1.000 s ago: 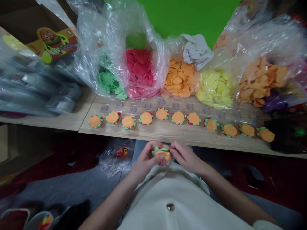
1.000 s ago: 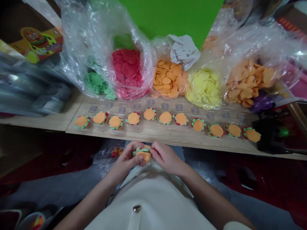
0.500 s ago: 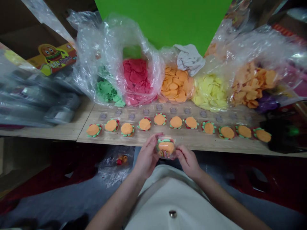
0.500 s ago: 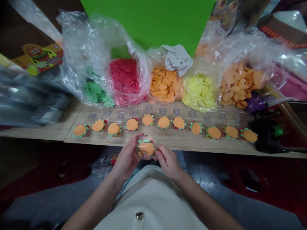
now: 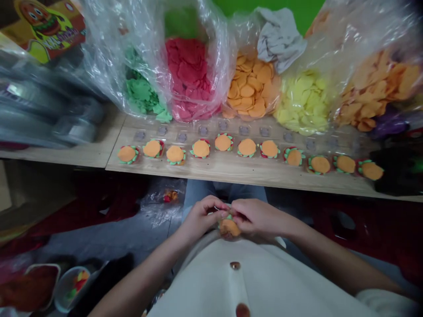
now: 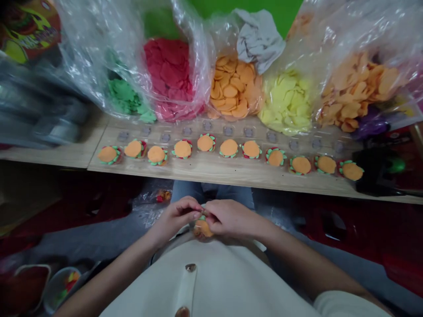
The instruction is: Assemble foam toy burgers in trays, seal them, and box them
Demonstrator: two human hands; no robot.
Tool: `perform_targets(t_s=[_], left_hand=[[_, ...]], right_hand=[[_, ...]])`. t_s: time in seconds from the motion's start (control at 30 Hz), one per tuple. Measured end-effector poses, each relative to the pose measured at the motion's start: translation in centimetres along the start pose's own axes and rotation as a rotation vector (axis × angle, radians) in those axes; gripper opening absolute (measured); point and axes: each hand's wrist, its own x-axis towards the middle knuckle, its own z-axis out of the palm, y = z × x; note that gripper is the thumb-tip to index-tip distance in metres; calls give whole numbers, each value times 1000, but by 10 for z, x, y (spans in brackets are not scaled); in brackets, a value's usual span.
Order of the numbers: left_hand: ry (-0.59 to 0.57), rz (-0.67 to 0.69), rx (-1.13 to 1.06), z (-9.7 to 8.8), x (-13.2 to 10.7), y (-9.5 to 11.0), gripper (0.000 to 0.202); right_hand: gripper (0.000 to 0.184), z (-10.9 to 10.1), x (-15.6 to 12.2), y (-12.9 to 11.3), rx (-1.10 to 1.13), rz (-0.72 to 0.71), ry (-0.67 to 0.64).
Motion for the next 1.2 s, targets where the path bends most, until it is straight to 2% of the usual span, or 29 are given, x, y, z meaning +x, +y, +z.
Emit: perform_targets(t_s=[0.13,0.2,0.33,0.4,0.47,0.5,0.57,0.63,0.73,0.87,0.97,1.03,1.1,1.13,1.2], left_hand=[[-18,75,252,6,-3,4,12],[-18,77,296,9,-2,5,12],[-39,16,181,5,9,3,17],[-133,7,73,-1,20,2,21],[-263,-17,-51,-4,33,5,35],[-289,-38,-112,-5,40,8,40],[-220,-68,-214,-3,56,19,41],[-73,-63,-301,3,72,35,40],[58,-19,-387,19,95,57,41],[76,9,-389,44,112,74,38],[-15,-21,-364,62,117,79,36],[-109,-84,-361,73,120,79,38],[-141,-151,-367,84,128,76,41],[-117,-173,-369,88,133,74,42],[-33,-188,-386,97,143,69,39]], right_hand=[[9,11,-3,-6,3,-15,23],[10,13,-4,-8,5,-15,55],[12,13,-3,6,135,36,134],[14,10,-1,20,280,84,190],[18,6,0,33,469,123,205],[20,3,-1,37,582,147,225],[27,-4,-5,40,804,199,312],[34,-10,-12,38,964,205,382],[35,-13,-18,33,1039,162,487],[31,-5,-15,35,1050,141,769],[30,2,-16,43,1066,98,885],[29,-2,-30,54,1038,76,874],[26,-16,-61,74,945,167,920],[24,-27,-84,88,888,260,1013],[25,-53,-143,122,784,507,1359]])
